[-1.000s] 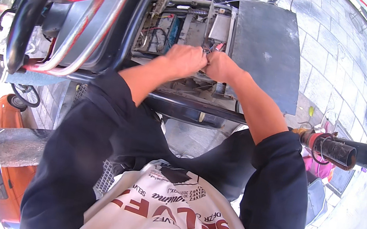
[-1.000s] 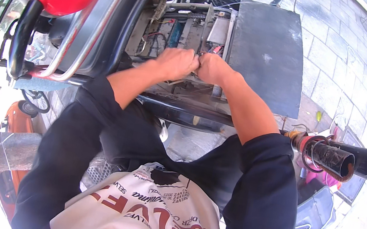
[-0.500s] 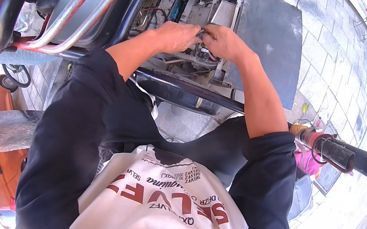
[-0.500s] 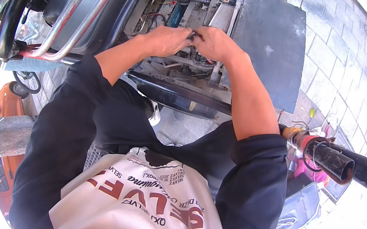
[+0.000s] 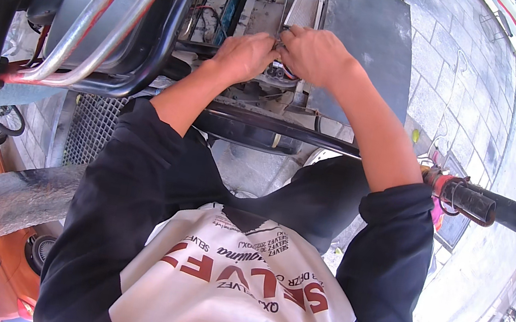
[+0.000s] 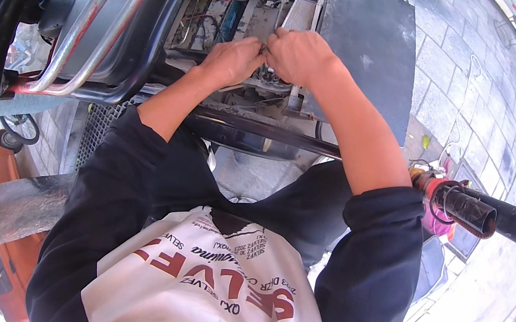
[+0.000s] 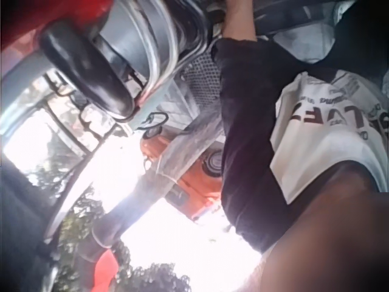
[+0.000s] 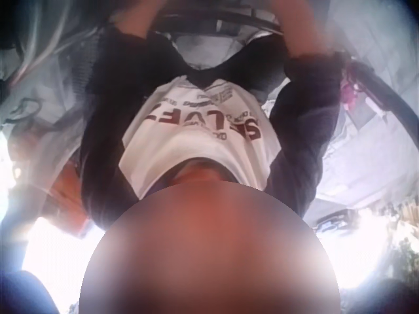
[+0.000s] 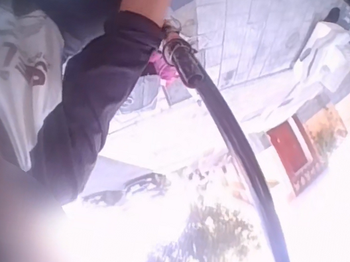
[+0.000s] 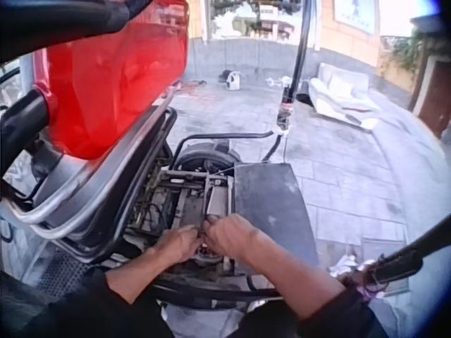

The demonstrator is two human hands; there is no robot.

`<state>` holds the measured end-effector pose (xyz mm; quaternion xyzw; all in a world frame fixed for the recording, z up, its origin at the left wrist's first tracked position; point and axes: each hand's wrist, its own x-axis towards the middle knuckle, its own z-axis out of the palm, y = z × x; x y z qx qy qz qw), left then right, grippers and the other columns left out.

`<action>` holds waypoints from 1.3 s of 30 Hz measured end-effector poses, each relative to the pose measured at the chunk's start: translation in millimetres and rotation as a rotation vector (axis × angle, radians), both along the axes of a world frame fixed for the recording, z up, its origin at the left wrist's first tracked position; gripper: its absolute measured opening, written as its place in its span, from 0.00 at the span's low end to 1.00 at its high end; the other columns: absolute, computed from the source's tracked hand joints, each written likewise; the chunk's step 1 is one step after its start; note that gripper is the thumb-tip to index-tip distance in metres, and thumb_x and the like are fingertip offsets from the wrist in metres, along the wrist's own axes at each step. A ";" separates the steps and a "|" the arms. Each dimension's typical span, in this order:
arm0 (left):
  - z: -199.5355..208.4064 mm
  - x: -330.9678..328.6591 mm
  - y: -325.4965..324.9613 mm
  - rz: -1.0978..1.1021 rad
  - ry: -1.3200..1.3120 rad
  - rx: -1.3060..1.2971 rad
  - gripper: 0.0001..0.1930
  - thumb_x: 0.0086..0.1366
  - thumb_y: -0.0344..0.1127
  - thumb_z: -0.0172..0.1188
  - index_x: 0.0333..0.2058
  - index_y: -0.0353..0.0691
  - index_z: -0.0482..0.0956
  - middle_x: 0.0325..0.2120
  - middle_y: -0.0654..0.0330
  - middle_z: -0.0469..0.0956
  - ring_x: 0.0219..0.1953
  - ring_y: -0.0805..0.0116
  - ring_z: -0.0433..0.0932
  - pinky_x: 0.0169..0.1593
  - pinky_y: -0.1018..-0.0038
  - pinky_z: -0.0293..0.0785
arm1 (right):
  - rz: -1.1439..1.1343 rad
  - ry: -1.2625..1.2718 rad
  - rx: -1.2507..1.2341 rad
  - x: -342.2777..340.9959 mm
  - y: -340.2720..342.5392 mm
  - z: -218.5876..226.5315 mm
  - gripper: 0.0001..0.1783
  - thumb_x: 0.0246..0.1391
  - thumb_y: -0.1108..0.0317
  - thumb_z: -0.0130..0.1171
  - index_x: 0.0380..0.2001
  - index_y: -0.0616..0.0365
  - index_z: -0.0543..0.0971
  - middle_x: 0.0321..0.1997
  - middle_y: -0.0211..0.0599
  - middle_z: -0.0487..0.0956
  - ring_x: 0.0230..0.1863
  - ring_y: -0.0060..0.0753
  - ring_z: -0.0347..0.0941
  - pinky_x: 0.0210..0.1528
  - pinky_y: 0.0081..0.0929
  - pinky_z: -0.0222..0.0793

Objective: The person works on the exposed wiring and internal components of a red moped's under-seat compartment. They use a screwdriver to adjust connections and manipulate wires within the electrical assembly.

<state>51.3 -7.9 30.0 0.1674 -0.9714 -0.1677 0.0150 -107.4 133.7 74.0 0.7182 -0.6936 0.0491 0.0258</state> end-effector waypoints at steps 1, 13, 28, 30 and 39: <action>-2.3 0.1 0.4 0.008 0.013 0.003 0.18 0.78 0.49 0.55 0.46 0.39 0.84 0.48 0.48 0.84 0.52 0.41 0.84 0.54 0.48 0.80 | 0.023 0.025 0.009 -1.8 -2.4 -0.8 0.17 0.71 0.55 0.57 0.39 0.58 0.85 0.39 0.41 0.86 0.43 0.45 0.87 0.45 0.41 0.84; -15.4 7.8 -17.1 -0.229 0.197 0.003 0.10 0.71 0.36 0.61 0.48 0.44 0.82 0.45 0.56 0.84 0.51 0.46 0.83 0.50 0.53 0.81 | -0.384 -0.127 0.171 71.1 6.7 -5.6 0.16 0.70 0.60 0.54 0.42 0.56 0.88 0.45 0.46 0.89 0.44 0.51 0.89 0.45 0.46 0.85; 11.6 10.6 -4.9 0.123 0.019 0.314 0.18 0.71 0.47 0.63 0.50 0.40 0.83 0.51 0.46 0.86 0.56 0.43 0.83 0.58 0.54 0.79 | -0.690 -0.461 0.289 42.0 -19.7 8.9 0.31 0.69 0.43 0.52 0.43 0.61 0.90 0.45 0.60 0.89 0.50 0.62 0.87 0.58 0.51 0.81; 23.7 12.0 -1.0 0.161 -0.009 0.275 0.24 0.68 0.53 0.66 0.50 0.37 0.84 0.50 0.43 0.87 0.55 0.42 0.84 0.57 0.53 0.79 | -0.582 -0.670 0.362 20.0 -26.9 3.3 0.30 0.67 0.42 0.57 0.39 0.60 0.90 0.39 0.52 0.89 0.43 0.54 0.87 0.48 0.48 0.80; 51.5 11.1 19.1 0.232 -0.113 0.284 0.40 0.61 0.71 0.67 0.46 0.31 0.85 0.48 0.37 0.86 0.53 0.38 0.85 0.56 0.51 0.79 | -0.762 -1.720 0.512 1.2 -30.6 -43.5 0.12 0.61 0.59 0.73 0.27 0.49 0.84 0.24 0.26 0.76 0.24 0.23 0.67 0.24 0.28 0.58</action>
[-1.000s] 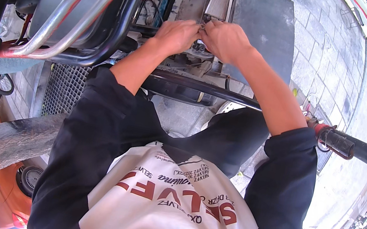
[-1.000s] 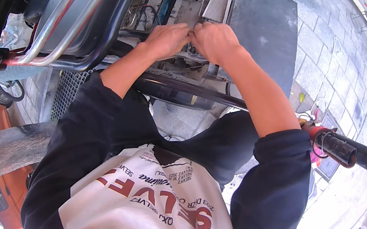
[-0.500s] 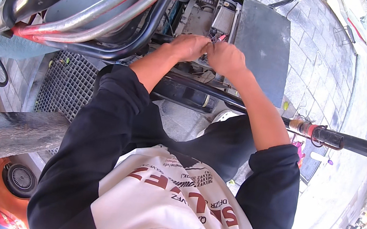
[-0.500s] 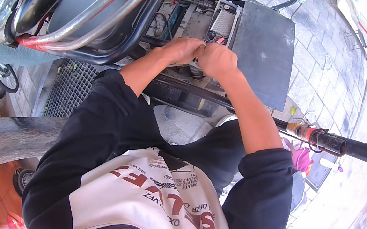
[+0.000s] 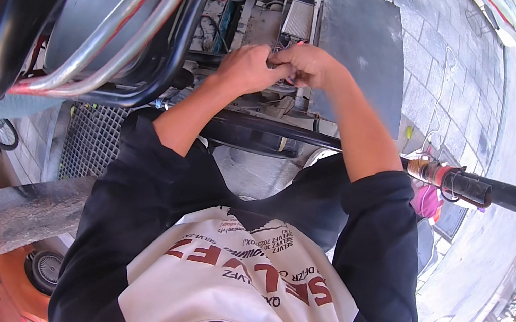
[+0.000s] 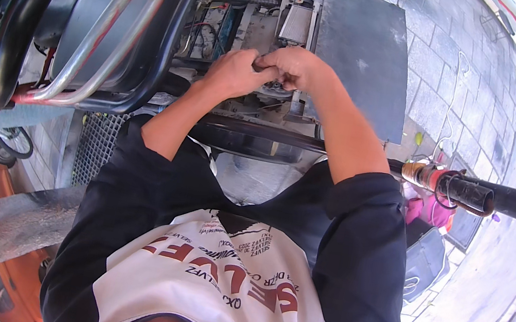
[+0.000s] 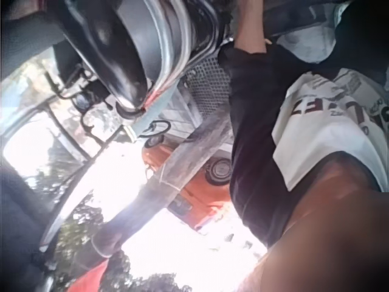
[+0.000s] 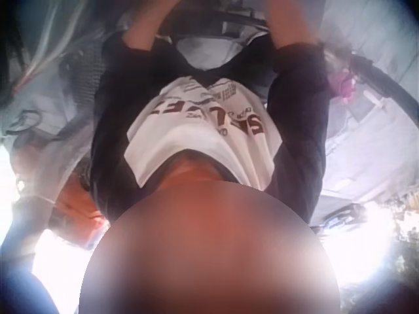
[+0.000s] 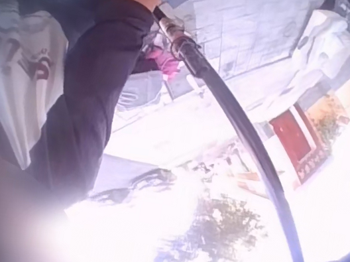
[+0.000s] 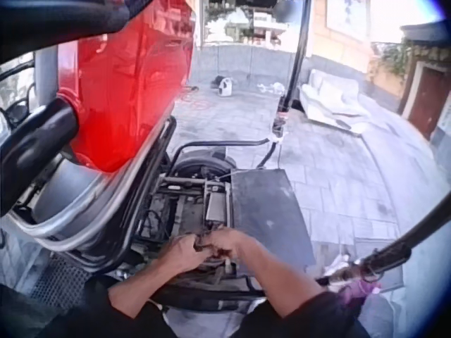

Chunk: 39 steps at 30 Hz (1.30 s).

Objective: The person works on the exposed wiring and internal components of a red moped's under-seat compartment. They use a screwdriver to adjust connections and manipulate wires within the electrical assembly.

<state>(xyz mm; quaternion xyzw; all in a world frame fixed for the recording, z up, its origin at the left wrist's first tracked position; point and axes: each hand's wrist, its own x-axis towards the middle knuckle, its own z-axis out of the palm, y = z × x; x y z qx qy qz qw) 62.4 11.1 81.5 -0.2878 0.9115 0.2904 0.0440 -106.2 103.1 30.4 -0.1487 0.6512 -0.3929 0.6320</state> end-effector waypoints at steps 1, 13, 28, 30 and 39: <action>4.1 0.3 1.3 0.005 -0.058 -0.016 0.42 0.63 0.72 0.64 0.51 0.30 0.86 0.51 0.36 0.86 0.57 0.39 0.84 0.61 0.50 0.79 | -0.039 0.005 -0.042 7.0 -0.7 -0.2 0.11 0.61 0.60 0.73 0.27 0.49 0.84 0.25 0.27 0.77 0.24 0.23 0.67 0.24 0.27 0.59; -6.5 -16.2 14.1 0.033 -0.187 -0.113 0.32 0.75 0.51 0.44 0.48 0.22 0.85 0.49 0.26 0.83 0.56 0.27 0.82 0.64 0.44 0.76 | 0.572 0.934 -0.502 1.2 15.7 -28.0 0.17 0.66 0.66 0.60 0.56 0.53 0.84 0.45 0.51 0.89 0.47 0.54 0.85 0.51 0.44 0.80; -13.3 -1.5 -22.1 -0.557 -0.098 -0.389 0.25 0.77 0.49 0.48 0.44 0.27 0.78 0.41 0.32 0.85 0.45 0.31 0.85 0.54 0.43 0.80 | 0.516 1.071 -0.610 16.3 14.8 -37.3 0.17 0.63 0.59 0.57 0.36 0.61 0.87 0.37 0.60 0.87 0.44 0.66 0.85 0.50 0.52 0.81; -0.5 -16.8 -25.6 -0.697 -0.184 -0.413 0.25 0.78 0.49 0.48 0.42 0.28 0.80 0.39 0.37 0.86 0.43 0.36 0.87 0.51 0.45 0.82 | 0.498 1.057 -0.652 11.6 19.9 -37.3 0.18 0.63 0.58 0.57 0.37 0.62 0.87 0.37 0.61 0.86 0.44 0.67 0.85 0.49 0.53 0.81; 9.3 -38.9 27.1 0.135 -0.257 -0.160 0.33 0.75 0.54 0.41 0.53 0.29 0.86 0.55 0.31 0.82 0.61 0.30 0.79 0.68 0.45 0.72 | 0.386 1.043 -0.617 -0.8 10.7 -61.6 0.14 0.61 0.63 0.59 0.39 0.60 0.88 0.38 0.64 0.86 0.46 0.67 0.84 0.50 0.54 0.81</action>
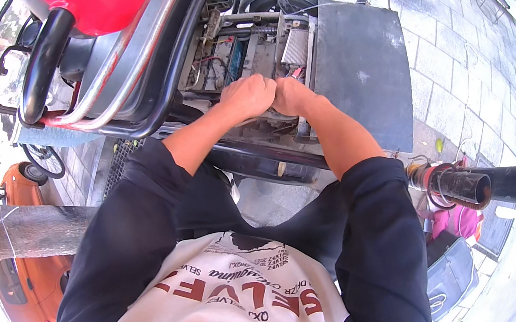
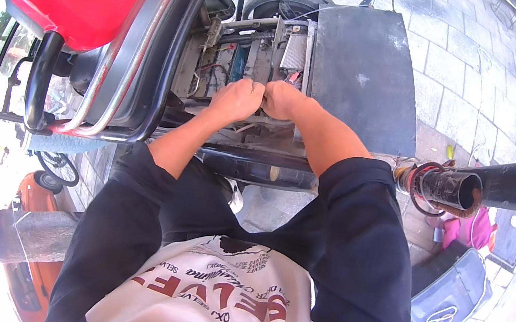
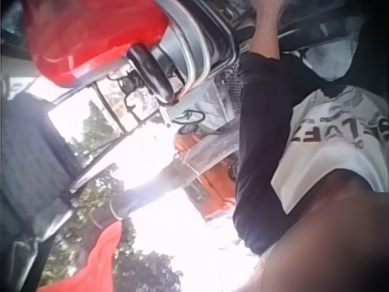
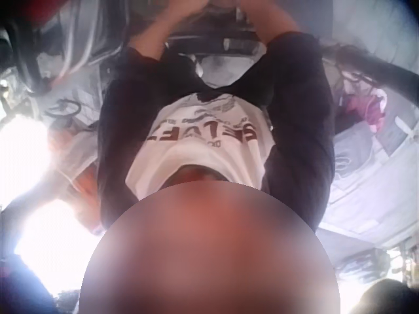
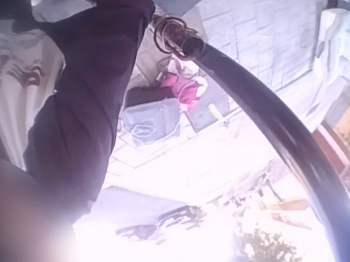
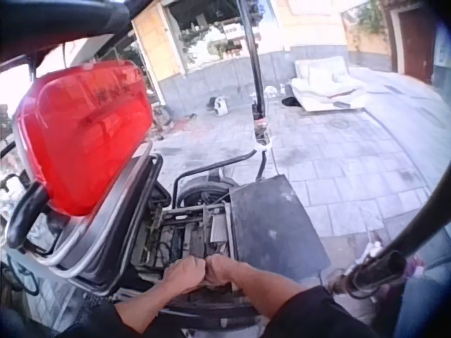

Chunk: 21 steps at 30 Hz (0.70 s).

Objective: The person works on the exposed wiring and internal components of a red moped's under-seat compartment. They use a screwdriver to adjust connections and manipulate wires within the electrical assembly.

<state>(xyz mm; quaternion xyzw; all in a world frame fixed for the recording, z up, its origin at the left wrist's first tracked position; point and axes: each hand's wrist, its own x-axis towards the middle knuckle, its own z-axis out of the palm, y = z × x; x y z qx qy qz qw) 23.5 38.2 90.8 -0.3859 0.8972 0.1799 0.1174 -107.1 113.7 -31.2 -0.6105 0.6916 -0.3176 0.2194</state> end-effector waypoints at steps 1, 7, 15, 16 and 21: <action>-3.5 -2.0 2.1 0.098 0.025 0.015 0.34 0.75 0.55 0.42 0.54 0.30 0.85 0.56 0.31 0.82 0.62 0.31 0.79 0.68 0.46 0.72 | -0.007 -0.007 0.013 1.5 -0.5 0.3 0.14 0.60 0.63 0.59 0.40 0.60 0.88 0.39 0.64 0.86 0.46 0.67 0.85 0.50 0.54 0.81; -25.2 -23.3 10.9 0.649 0.188 0.096 0.36 0.78 0.58 0.38 0.57 0.32 0.86 0.59 0.34 0.82 0.64 0.37 0.80 0.69 0.50 0.73 | -0.009 0.060 0.083 8.6 -13.8 0.9 0.15 0.57 0.64 0.63 0.39 0.65 0.88 0.39 0.64 0.86 0.47 0.66 0.85 0.52 0.52 0.82; -39.0 -13.3 -6.9 0.222 0.167 0.026 0.46 0.78 0.73 0.40 0.50 0.29 0.88 0.52 0.31 0.85 0.60 0.36 0.83 0.64 0.50 0.75 | 0.047 -0.093 -0.111 -11.0 -5.9 -17.9 0.13 0.58 0.65 0.61 0.40 0.60 0.88 0.41 0.63 0.87 0.44 0.66 0.85 0.49 0.53 0.81; -37.1 -10.9 -8.7 0.234 0.318 0.128 0.45 0.78 0.73 0.41 0.49 0.29 0.88 0.50 0.31 0.85 0.58 0.33 0.83 0.62 0.49 0.76 | 0.052 -0.002 -0.066 -22.9 -8.2 -10.9 0.15 0.61 0.60 0.61 0.41 0.60 0.88 0.41 0.63 0.86 0.44 0.67 0.84 0.48 0.54 0.81; -29.6 38.2 -36.9 0.285 0.509 0.429 0.39 0.79 0.68 0.50 0.40 0.28 0.84 0.34 0.44 0.85 0.43 0.58 0.83 0.53 0.57 0.76 | -0.216 0.119 -0.096 -26.5 -2.8 58.5 0.22 0.70 0.51 0.59 0.37 0.61 0.86 0.41 0.63 0.86 0.45 0.69 0.84 0.50 0.57 0.79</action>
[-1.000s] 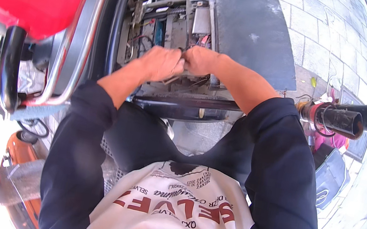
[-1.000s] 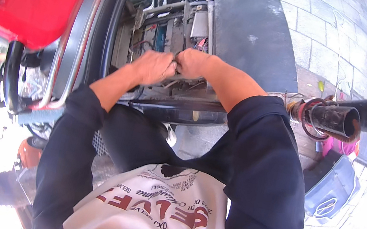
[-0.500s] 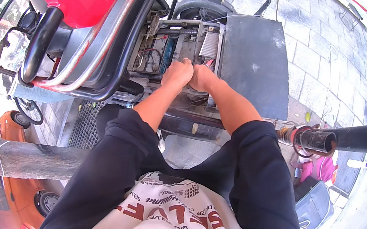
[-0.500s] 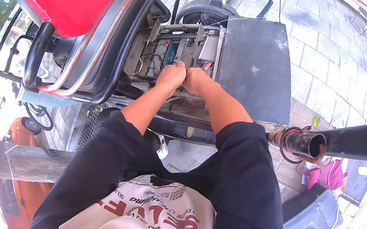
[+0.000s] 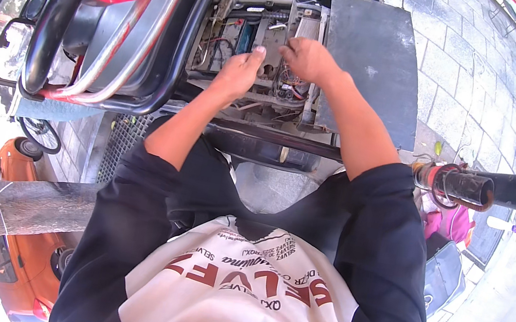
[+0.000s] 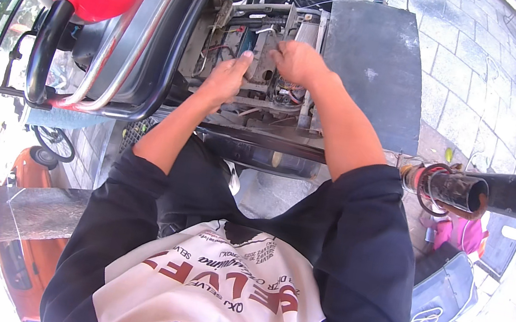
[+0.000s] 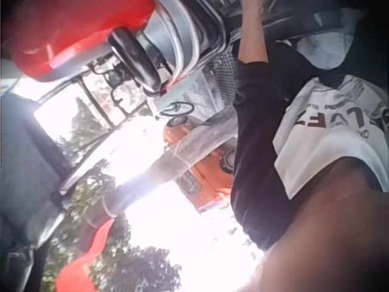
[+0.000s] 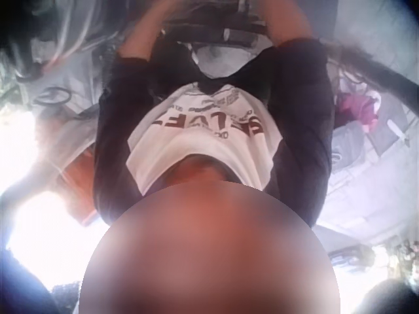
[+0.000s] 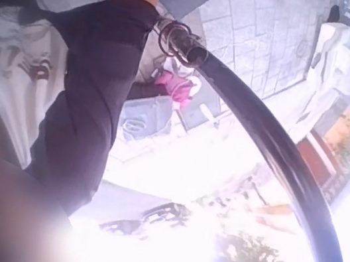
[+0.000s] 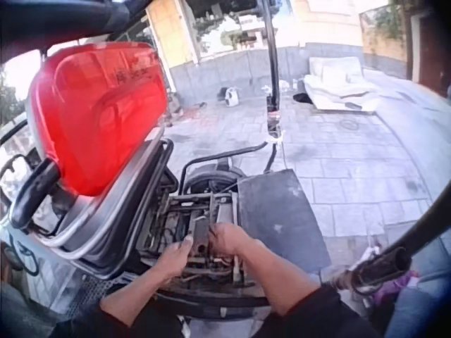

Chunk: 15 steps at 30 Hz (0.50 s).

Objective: The person works on the exposed wiring and internal components of a red moped's under-seat compartment. They use a screwdriver to adjust connections and manipulate wires within the electrical assembly.

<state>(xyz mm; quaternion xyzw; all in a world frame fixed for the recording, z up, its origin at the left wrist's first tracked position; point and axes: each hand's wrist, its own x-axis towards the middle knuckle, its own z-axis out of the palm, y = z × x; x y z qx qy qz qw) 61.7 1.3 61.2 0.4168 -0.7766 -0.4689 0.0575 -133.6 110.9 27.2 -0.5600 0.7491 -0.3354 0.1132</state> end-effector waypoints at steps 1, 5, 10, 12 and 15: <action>-4.9 10.6 -7.8 -0.041 -0.019 -0.009 0.39 0.79 0.67 0.51 0.40 0.27 0.84 0.33 0.45 0.84 0.42 0.60 0.83 0.52 0.57 0.76 | 0.012 0.029 0.101 -0.4 1.9 2.1 0.21 0.70 0.52 0.58 0.38 0.61 0.87 0.41 0.62 0.86 0.46 0.67 0.84 0.51 0.56 0.80; -19.0 38.6 -18.6 -0.208 -0.204 -0.178 0.35 0.78 0.63 0.54 0.40 0.28 0.84 0.36 0.44 0.86 0.43 0.52 0.85 0.52 0.56 0.77 | 0.124 0.157 0.545 12.4 15.7 9.9 0.19 0.69 0.58 0.56 0.42 0.62 0.88 0.44 0.58 0.88 0.49 0.61 0.86 0.54 0.53 0.81; -4.1 33.2 -2.3 -0.219 -0.232 -0.278 0.26 0.73 0.59 0.61 0.45 0.36 0.84 0.42 0.43 0.88 0.50 0.43 0.86 0.55 0.53 0.78 | 0.227 0.255 0.891 14.8 21.9 -10.7 0.17 0.64 0.70 0.57 0.53 0.59 0.87 0.53 0.53 0.89 0.55 0.55 0.86 0.55 0.46 0.83; 7.4 32.6 -0.5 -0.284 -0.293 -0.297 0.21 0.72 0.51 0.61 0.51 0.38 0.80 0.48 0.42 0.85 0.55 0.42 0.84 0.59 0.51 0.78 | 0.210 0.309 0.832 15.8 20.3 -17.8 0.16 0.61 0.73 0.58 0.50 0.57 0.87 0.53 0.50 0.89 0.55 0.53 0.87 0.56 0.44 0.83; 3.8 39.0 -5.6 -0.339 -0.242 -0.397 0.20 0.70 0.41 0.60 0.54 0.32 0.75 0.54 0.35 0.79 0.58 0.37 0.81 0.62 0.48 0.77 | 0.240 0.383 0.807 14.9 17.0 -22.9 0.14 0.60 0.72 0.59 0.46 0.56 0.87 0.50 0.48 0.89 0.55 0.52 0.87 0.55 0.43 0.83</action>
